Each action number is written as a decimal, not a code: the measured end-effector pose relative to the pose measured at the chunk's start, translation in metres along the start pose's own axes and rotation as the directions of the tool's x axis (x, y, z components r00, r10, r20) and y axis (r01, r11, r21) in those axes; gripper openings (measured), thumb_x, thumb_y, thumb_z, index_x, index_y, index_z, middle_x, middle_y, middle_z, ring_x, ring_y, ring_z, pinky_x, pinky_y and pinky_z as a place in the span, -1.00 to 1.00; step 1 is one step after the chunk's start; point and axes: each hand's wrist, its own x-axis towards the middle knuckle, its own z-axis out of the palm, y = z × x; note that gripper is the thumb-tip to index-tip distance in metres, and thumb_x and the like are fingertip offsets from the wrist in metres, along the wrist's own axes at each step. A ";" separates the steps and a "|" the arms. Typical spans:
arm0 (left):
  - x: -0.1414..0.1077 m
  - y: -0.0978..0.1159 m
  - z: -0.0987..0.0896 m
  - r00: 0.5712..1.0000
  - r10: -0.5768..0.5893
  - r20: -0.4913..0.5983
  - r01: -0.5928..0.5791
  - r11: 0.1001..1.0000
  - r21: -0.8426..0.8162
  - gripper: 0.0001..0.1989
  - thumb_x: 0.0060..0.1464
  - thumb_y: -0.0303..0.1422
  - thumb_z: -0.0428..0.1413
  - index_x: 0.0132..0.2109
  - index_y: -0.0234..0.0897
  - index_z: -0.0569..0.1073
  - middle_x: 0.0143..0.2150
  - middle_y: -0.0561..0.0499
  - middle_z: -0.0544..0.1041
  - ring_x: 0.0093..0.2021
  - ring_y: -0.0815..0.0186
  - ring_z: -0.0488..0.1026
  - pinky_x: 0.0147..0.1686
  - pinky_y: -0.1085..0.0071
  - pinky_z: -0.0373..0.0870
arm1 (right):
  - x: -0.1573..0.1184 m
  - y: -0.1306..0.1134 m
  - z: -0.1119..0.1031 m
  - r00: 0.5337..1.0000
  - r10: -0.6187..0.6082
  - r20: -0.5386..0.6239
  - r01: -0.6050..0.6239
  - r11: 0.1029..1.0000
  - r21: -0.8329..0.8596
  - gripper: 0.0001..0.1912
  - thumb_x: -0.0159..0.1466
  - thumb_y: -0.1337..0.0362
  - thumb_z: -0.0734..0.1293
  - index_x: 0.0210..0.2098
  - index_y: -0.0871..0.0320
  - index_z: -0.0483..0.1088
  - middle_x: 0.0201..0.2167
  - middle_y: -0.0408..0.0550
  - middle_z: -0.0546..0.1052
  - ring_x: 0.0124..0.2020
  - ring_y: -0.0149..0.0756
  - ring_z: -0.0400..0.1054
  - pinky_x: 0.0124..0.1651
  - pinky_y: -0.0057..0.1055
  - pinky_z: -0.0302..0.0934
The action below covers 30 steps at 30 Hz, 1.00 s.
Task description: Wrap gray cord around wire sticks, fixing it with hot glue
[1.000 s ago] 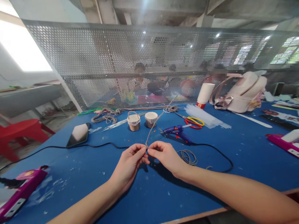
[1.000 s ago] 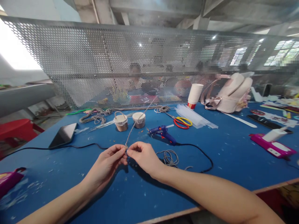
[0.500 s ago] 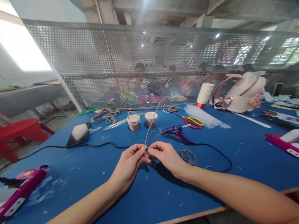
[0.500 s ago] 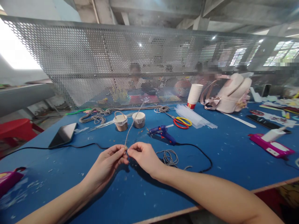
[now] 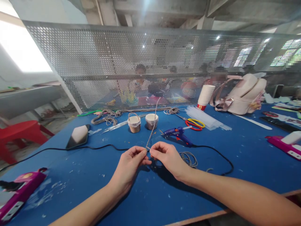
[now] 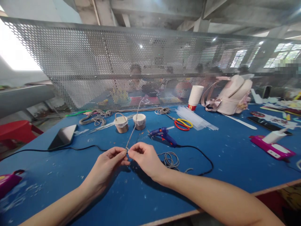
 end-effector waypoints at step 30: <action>0.001 0.004 -0.002 1.000 0.022 0.007 -0.022 0.999 0.028 -0.84 -0.17 -0.37 0.27 -0.41 -0.37 0.49 -0.55 0.04 0.54 -0.55 0.39 0.49 -0.47 0.52 0.37 | 0.000 0.003 0.001 0.997 0.073 0.020 -0.073 0.997 -0.022 -0.86 0.09 0.23 0.32 -0.48 0.20 0.38 -0.56 -0.20 0.38 -0.52 -0.46 0.17 -0.44 -0.49 0.05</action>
